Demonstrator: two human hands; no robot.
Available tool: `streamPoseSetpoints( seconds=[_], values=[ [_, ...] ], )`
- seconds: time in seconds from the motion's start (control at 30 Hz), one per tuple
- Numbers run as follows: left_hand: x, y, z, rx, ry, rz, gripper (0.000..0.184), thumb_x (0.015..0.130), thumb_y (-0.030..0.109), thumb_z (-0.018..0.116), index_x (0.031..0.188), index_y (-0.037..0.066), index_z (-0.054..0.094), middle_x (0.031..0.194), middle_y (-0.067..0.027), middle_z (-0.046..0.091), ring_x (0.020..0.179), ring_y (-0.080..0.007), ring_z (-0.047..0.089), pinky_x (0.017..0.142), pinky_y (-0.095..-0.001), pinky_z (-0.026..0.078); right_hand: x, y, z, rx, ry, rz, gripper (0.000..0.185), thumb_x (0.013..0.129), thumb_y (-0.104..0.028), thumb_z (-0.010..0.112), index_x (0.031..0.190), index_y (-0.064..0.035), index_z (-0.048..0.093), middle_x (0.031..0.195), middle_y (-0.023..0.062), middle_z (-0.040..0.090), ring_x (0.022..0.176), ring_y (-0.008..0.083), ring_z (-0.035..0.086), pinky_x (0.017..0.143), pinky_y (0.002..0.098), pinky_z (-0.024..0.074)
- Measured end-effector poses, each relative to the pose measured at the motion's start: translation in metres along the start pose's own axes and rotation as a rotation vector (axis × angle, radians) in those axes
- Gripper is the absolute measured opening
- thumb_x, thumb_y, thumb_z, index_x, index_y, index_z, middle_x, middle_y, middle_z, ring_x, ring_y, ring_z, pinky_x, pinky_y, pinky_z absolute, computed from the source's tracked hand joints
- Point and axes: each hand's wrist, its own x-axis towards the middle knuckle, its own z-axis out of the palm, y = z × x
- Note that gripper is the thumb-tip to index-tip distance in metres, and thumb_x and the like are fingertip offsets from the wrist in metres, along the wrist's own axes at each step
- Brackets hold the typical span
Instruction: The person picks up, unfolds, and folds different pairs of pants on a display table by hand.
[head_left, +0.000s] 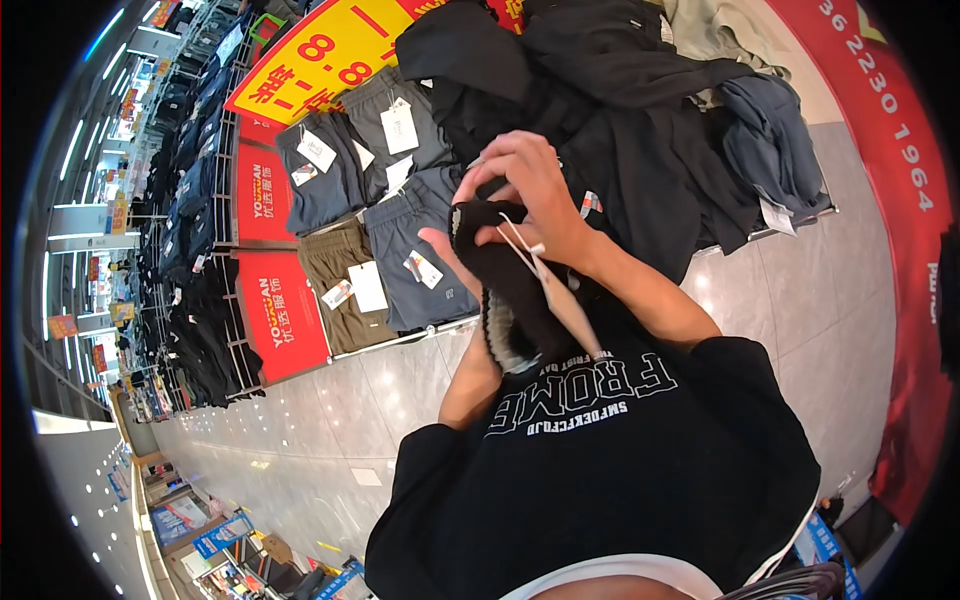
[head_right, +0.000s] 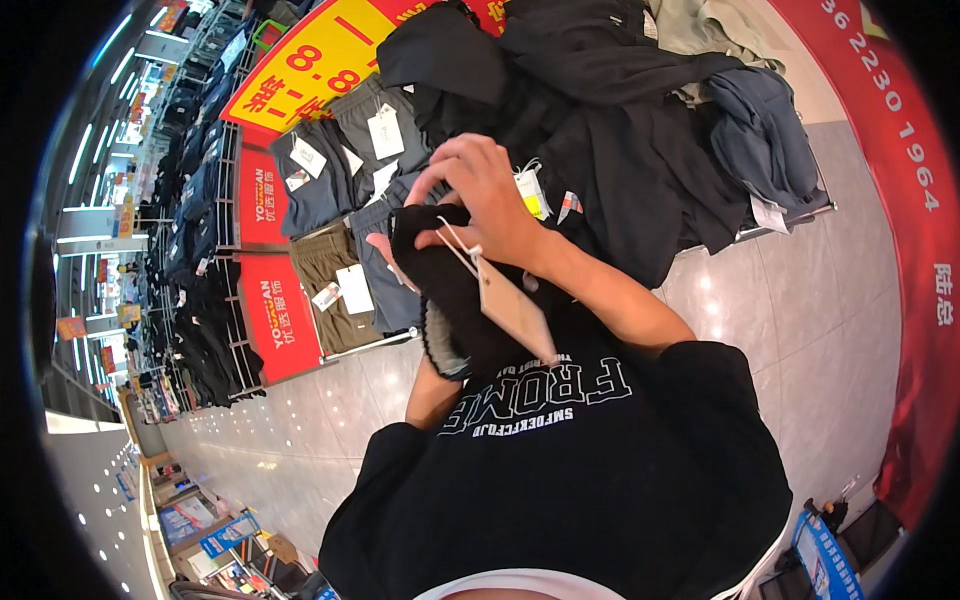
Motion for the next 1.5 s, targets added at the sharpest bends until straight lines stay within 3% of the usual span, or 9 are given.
streamPoseSetpoints(
  seconds=[0.17,0.33,0.5,0.73,0.9,0.97,1.07,1.23,1.5],
  values=[
    [0.014,0.012,-0.028,0.551,0.012,0.223,0.097,0.087,0.078,0.014,0.098,-0.007,0.061,0.081,-0.0056,0.062,0.075,-0.0139,0.054,0.070,-0.0228,0.040,-0.007,0.014,-0.004,0.140,-0.148,0.044,0.045,0.070,-0.026,0.080,0.102,-0.0060,0.056,0.114,0.0128,0.051,0.104,0.0305,0.051,0.087,0.0375,0.0422],
    [0.028,0.033,-0.056,1.108,-0.033,0.538,0.077,0.098,0.057,0.019,0.085,-0.006,0.060,0.080,-0.0071,0.060,0.075,-0.0150,0.054,0.070,-0.0258,0.041,-0.031,0.034,-0.033,0.276,-0.358,0.330,0.033,0.078,-0.011,0.071,0.106,-0.0036,0.056,0.122,0.0112,0.053,0.104,0.0223,0.055,0.086,0.0331,0.0455],
    [0.033,0.040,-0.058,0.725,0.324,0.626,0.058,0.100,0.054,0.024,0.081,0.006,0.051,0.074,0.0001,0.048,0.070,-0.0103,0.044,0.070,-0.0259,0.039,-0.080,0.034,-0.031,0.428,-0.314,0.373,0.095,0.062,-0.042,0.086,0.135,-0.0020,0.040,0.130,0.0140,0.051,0.120,0.0253,0.049,0.100,0.0359,0.0371],
    [0.020,0.043,-0.037,0.637,0.277,0.630,0.045,0.099,0.052,0.035,0.097,0.009,0.047,0.087,-0.0003,0.049,0.080,-0.0104,0.049,0.077,-0.0264,0.043,-0.046,0.023,-0.016,0.380,-0.139,0.271,0.034,0.074,0.000,0.069,0.106,0.0032,0.059,0.093,0.0114,0.064,0.082,0.0185,0.060,0.076,0.0299,0.0467],
    [0.003,0.051,-0.029,0.583,0.012,0.777,0.081,0.074,0.056,0.074,0.118,-0.005,0.045,0.102,-0.0100,0.057,0.096,-0.0173,0.056,0.090,-0.0324,0.045,0.010,-0.001,-0.033,0.516,-0.032,0.298,0.015,0.080,-0.004,0.066,0.091,0.0042,0.062,0.076,0.0056,0.065,0.069,0.0073,0.053,0.064,0.0258,0.0445],
    [-0.007,0.067,-0.039,1.085,-0.188,0.821,0.067,0.072,0.025,0.082,0.121,-0.007,0.049,0.111,-0.0132,0.060,0.103,-0.0187,0.058,0.094,-0.0320,0.044,0.025,-0.004,-0.036,0.640,-0.039,0.382,0.016,0.086,-0.009,0.066,0.092,0.0046,0.062,0.078,0.0022,0.067,0.073,0.0029,0.053,0.065,0.0233,0.0450],
    [-0.010,0.069,-0.037,0.609,-0.086,0.474,0.056,0.069,0.006,0.076,0.118,-0.008,0.054,0.109,-0.0133,0.063,0.101,-0.0212,0.061,0.093,-0.0326,0.044,0.036,-0.008,-0.028,0.637,-0.099,0.425,0.017,0.086,-0.011,0.067,0.090,0.0044,0.063,0.074,0.0017,0.067,0.071,0.0019,0.054,0.066,0.0229,0.0469],
    [-0.005,0.080,-0.004,0.425,0.309,0.503,0.033,0.080,-0.002,0.055,0.112,-0.007,0.055,0.107,-0.0157,0.062,0.095,-0.0238,0.063,0.087,-0.0345,0.051,-0.006,0.004,0.008,-0.126,0.131,0.163,0.053,0.073,-0.022,0.078,0.115,-0.0012,0.053,0.120,0.0185,0.053,0.112,0.0365,0.049,0.095,0.0398,0.0395],
    [0.027,0.127,0.017,0.306,0.558,1.046,0.021,0.084,0.006,0.060,0.101,-0.005,0.056,0.099,-0.0127,0.062,0.080,-0.0214,0.063,0.070,-0.0341,0.056,-0.078,-0.012,0.059,0.257,-0.329,0.009,0.079,0.063,-0.041,0.083,0.124,-0.0025,0.048,0.127,0.0188,0.049,0.115,0.0360,0.049,0.097,0.0430,0.0403]
  ],
)
